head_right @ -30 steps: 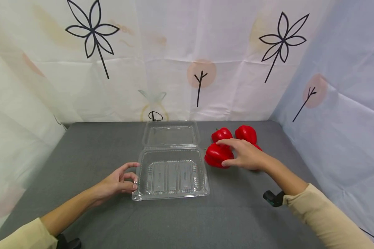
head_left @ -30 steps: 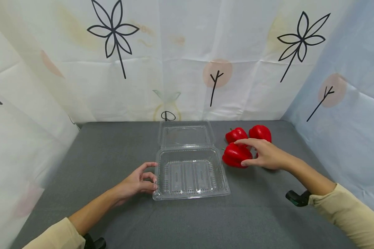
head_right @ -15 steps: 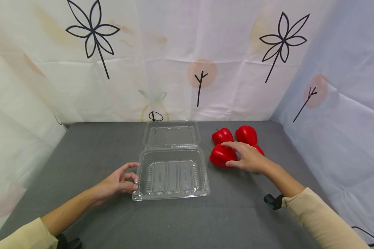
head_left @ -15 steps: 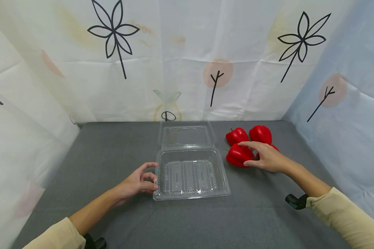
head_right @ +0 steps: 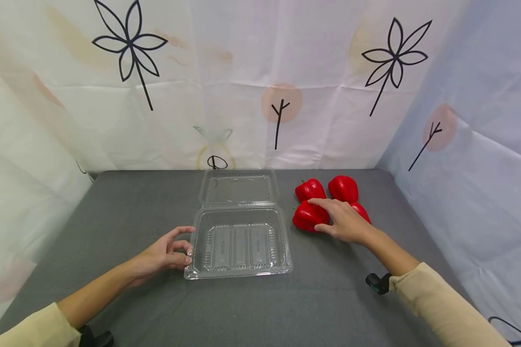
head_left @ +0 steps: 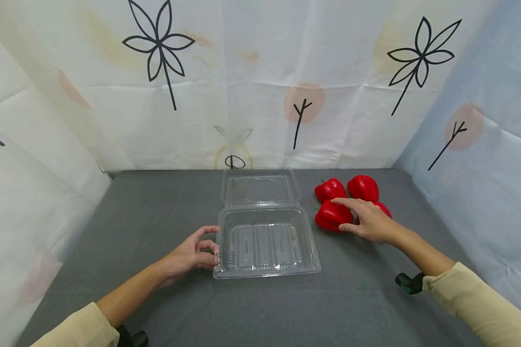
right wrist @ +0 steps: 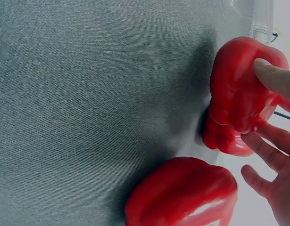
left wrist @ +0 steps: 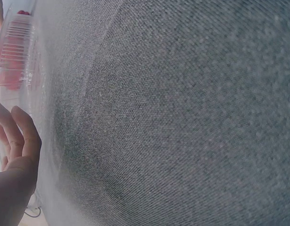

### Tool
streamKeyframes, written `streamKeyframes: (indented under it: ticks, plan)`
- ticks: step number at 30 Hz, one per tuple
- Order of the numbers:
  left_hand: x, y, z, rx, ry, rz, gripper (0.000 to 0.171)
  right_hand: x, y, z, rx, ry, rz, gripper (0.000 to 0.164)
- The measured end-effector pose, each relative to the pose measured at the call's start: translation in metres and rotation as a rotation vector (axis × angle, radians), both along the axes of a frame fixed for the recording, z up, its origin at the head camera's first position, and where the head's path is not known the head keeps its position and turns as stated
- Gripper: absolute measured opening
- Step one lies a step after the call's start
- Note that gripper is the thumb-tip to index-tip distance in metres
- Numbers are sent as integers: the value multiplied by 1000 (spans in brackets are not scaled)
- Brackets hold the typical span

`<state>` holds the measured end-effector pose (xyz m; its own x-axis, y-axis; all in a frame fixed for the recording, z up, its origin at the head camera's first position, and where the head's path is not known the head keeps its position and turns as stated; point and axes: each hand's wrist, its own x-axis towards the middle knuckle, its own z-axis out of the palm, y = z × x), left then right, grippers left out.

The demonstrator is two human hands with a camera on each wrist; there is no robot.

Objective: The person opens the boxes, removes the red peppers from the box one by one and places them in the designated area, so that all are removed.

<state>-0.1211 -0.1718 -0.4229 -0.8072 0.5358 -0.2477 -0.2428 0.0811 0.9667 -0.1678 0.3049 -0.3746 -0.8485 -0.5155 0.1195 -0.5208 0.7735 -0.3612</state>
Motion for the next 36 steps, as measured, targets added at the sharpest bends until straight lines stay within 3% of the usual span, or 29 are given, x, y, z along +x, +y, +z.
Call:
streamKeyframes:
  ticks: [6, 16, 27, 32, 36]
  plan:
    - [1, 0, 0, -1, -2, 4, 79, -1, 0, -6, 29, 7, 3, 69]
    - [1, 0, 2, 0, 0, 6, 79, -2, -1, -1, 58, -5, -13, 63]
    - [0, -2, 1, -13, -22, 19, 80, -1, 1, 1, 56, -34, -29, 70]
    - [-3, -10, 4, -52, -33, 35, 76, -2, 9, 9, 35, -52, -51, 77]
    - [-10, -21, 14, -125, -6, 47, 68, -6, 17, 20, -5, -45, -85, 72]
